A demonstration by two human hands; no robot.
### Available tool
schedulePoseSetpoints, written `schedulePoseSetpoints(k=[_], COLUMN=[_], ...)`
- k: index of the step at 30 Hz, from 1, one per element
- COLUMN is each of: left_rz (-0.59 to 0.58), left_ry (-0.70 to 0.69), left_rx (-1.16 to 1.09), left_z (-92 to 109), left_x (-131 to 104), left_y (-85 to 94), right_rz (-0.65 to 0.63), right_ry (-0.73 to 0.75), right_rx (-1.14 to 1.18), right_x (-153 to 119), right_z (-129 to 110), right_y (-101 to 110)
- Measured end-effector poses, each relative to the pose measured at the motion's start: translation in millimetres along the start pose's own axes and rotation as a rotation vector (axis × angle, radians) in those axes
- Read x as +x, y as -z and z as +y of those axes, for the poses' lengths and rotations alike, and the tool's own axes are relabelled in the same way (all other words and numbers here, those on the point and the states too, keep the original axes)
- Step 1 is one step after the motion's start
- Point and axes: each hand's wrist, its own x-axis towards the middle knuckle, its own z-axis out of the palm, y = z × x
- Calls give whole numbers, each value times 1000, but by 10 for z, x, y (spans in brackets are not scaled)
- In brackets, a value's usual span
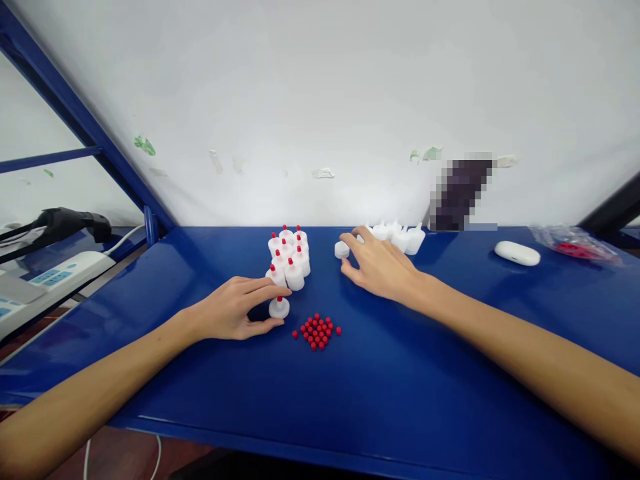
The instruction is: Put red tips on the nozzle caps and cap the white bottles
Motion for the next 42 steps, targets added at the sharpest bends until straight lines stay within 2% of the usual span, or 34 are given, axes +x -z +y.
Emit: schedulePoseSetpoints(k=[6,10,14,18,23,29,33,37,42], left_rz=[-48,-70,-36,4,-66,-85,-117,-117,-99], left_ry=[-57,-23,-17,-123,-248,-187,-133,-85,6], left_rx=[45,10,-62,-22,74,5,-73,-185,-431], left_z=[-3,9,89,221,284,298,317,298,282], left_x=[13,32,48,74,107,122,119,104,114], left_y=[0,20,24,-11,-59,-49,-25,-21,3], right_rz=[-63,-127,-121,-38,112,427,526,498,327], right_ry=[57,138,156,152,163,279,402,584,826], right_rx=[37,29,40,69,137,282,312,305,265], right_x=[4,2,-4,-12,-33,-29,-45,-110,-295], right_z=[106,121,127,109,55,2,-69,-183,-424], right_y=[-135,-158,-168,-148,-128,-122,-71,13,212])
